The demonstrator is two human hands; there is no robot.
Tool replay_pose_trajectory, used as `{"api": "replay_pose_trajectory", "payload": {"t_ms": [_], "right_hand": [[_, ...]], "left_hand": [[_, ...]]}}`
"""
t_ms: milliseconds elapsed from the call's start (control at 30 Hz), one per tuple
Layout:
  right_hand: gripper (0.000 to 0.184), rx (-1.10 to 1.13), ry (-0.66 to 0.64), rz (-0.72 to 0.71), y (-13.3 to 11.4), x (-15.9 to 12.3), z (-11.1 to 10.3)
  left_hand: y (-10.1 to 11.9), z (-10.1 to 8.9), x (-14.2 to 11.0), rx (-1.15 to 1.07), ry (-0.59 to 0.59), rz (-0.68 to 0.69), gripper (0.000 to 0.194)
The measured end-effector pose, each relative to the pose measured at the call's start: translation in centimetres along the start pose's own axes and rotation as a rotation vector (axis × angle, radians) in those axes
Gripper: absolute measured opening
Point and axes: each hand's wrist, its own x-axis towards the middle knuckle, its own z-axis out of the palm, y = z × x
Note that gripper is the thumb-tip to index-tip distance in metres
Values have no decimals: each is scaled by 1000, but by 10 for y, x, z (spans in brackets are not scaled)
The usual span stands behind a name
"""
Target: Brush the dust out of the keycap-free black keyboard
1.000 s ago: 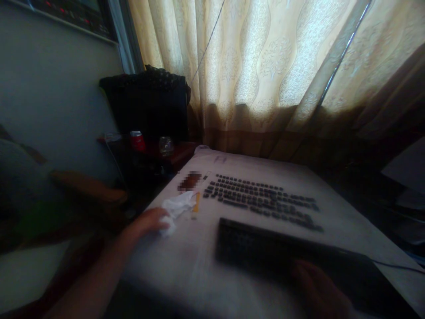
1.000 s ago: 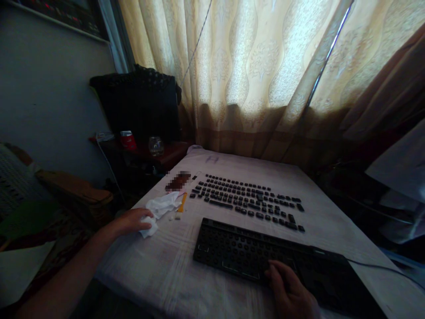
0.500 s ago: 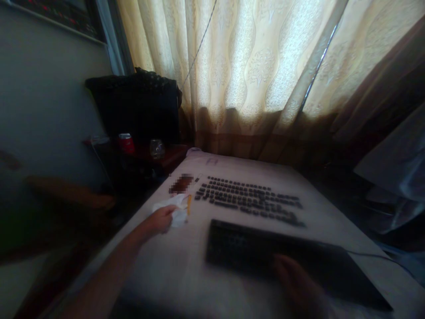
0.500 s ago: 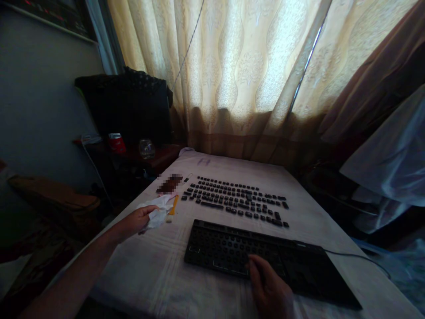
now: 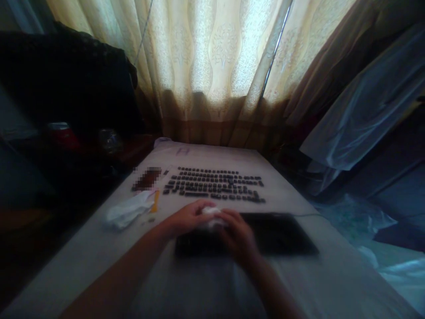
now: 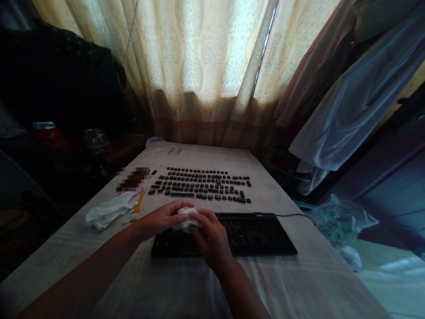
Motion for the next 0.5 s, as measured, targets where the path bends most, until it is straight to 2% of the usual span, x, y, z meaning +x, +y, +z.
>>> {"api": "replay_pose_trajectory", "payload": {"t_ms": [67, 133, 333, 500], "right_hand": [[17, 20, 55, 49, 4, 1, -3], [15, 29, 60, 94, 5, 1, -6], [26, 3, -67, 220, 9, -2, -11], [29, 26, 44, 375, 26, -2, -12]], "left_hand": [[-3, 0, 1, -171, -61, -47, 58], [-7, 2, 2, -263, -81, -82, 62], [-13, 11, 7, -280, -90, -169, 52], [-15, 12, 11, -317, -158, -251, 48]]}}
